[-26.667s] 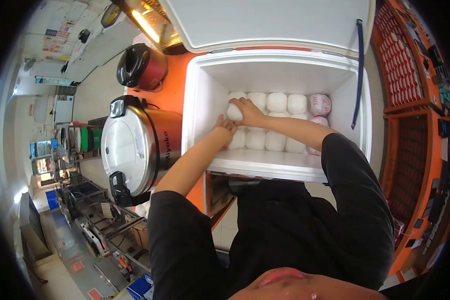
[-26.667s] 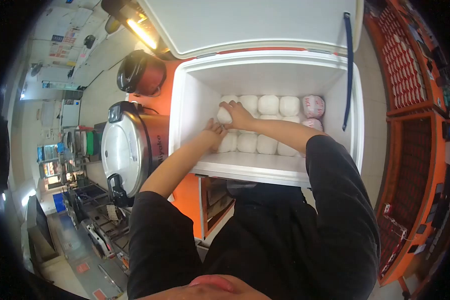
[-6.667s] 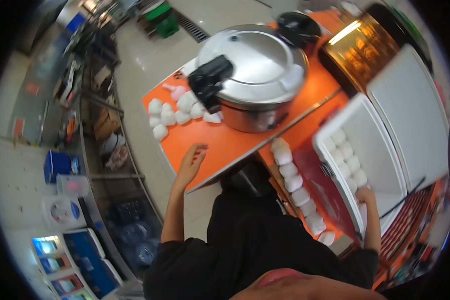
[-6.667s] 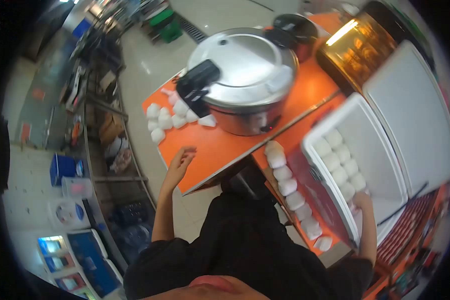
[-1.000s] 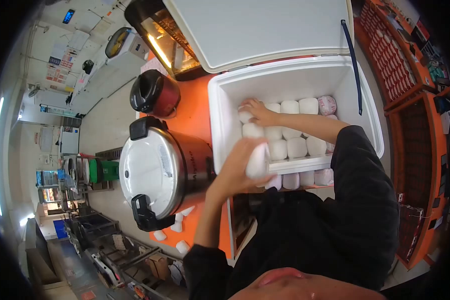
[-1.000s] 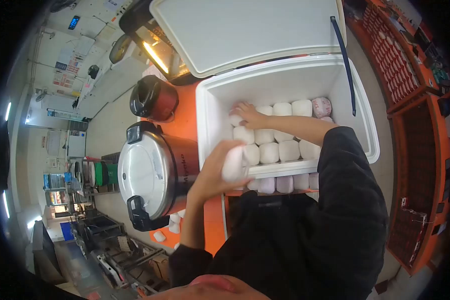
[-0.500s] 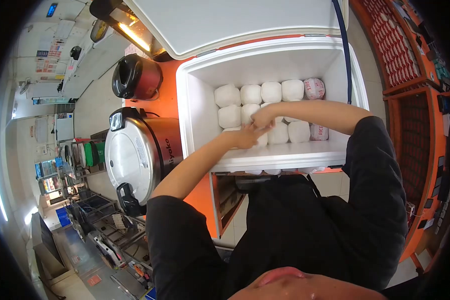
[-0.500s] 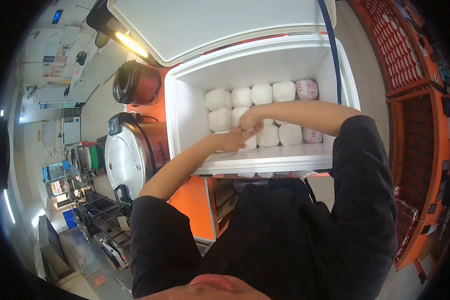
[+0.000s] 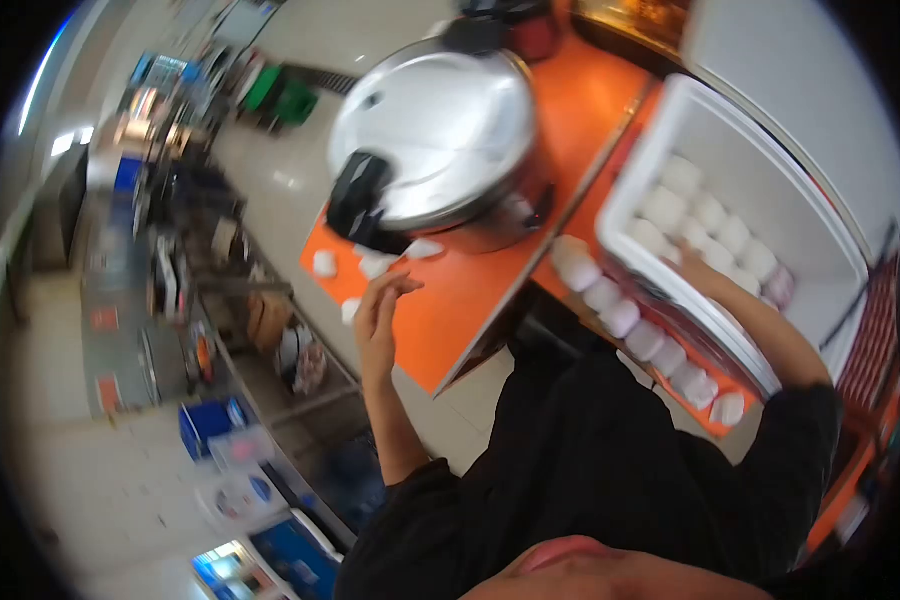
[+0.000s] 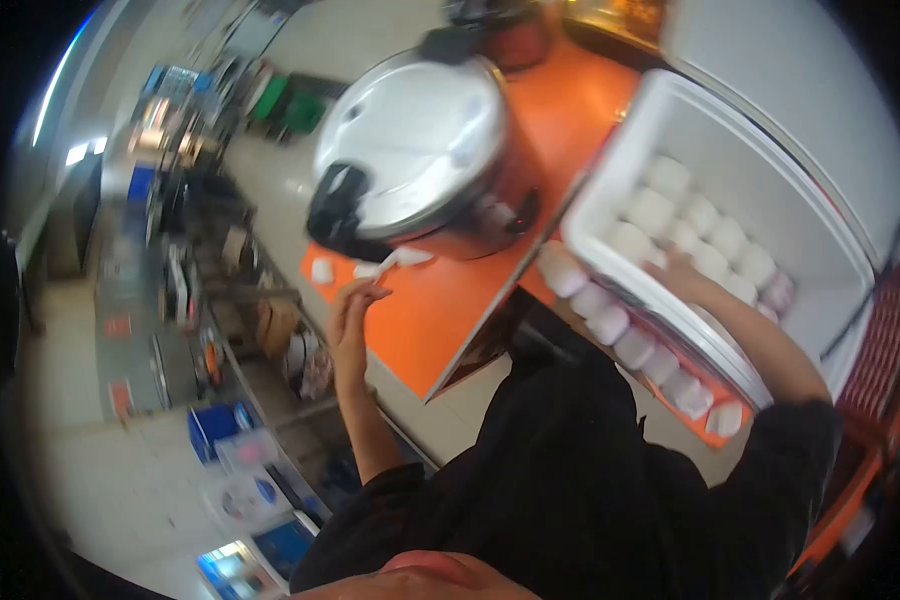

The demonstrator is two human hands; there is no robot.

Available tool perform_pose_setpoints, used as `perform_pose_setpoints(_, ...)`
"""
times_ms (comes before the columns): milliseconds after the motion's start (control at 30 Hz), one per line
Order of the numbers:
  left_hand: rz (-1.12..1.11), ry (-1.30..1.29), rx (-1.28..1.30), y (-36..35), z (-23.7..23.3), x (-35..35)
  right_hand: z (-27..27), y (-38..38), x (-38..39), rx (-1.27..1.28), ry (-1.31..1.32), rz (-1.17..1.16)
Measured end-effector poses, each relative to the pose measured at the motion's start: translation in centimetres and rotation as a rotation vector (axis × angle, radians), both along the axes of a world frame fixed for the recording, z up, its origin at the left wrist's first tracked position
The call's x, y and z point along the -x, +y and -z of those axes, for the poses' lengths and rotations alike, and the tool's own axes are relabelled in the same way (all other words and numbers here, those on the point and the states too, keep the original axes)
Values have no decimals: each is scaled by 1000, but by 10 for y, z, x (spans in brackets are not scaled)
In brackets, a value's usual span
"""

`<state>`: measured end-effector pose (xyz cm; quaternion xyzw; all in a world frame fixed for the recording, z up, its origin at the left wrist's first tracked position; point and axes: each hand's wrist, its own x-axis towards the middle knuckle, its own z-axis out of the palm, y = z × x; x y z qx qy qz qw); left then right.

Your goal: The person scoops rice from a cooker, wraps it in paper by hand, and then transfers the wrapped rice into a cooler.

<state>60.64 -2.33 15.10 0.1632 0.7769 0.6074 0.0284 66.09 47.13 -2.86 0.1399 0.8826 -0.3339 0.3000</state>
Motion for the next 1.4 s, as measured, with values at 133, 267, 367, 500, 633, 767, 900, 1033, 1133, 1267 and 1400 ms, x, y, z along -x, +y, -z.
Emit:
perform_pose_setpoints(133,-263,-148,853,-179,137,-7,-51,37,9,-512,159,-645)
perform_pose_setpoints(267,-512,-352,1245,-262,215,10,-246,-158,26,-231,416,168)
perform_pose_setpoints(367,-495,-107,1143,-327,271,39,-238,-311,50,307,330,-292)
perform_pose_setpoints(500,-613,-115,1121,-314,329,47,-60,-516,127,619,292,-773)
perform_pose_setpoints(633,-598,-236,940,-235,307,-14,96,-741,223,286,724,-679)
perform_pose_setpoints(767,-493,-438,1086,-200,313,-67,74,-836,281,-204,638,-515)
perform_pose_setpoints(900,-424,-475,1101,-195,294,-87,221,-870,291,-111,936,-465)
perform_pose_setpoints(1033,-348,-229,1087,-188,287,-78,157,-734,193,428,649,-560)
perform_pose_setpoints(1133,-96,19,1103,-213,331,-63,116,-595,126,1051,262,-507)
perform_pose_setpoints(1267,-44,47,1001,-192,292,-57,-45,-366,20,1178,-102,-188)
perform_pose_setpoints(1400,-153,-122,1081,-175,324,-55,-222,-205,-57,1335,373,339)
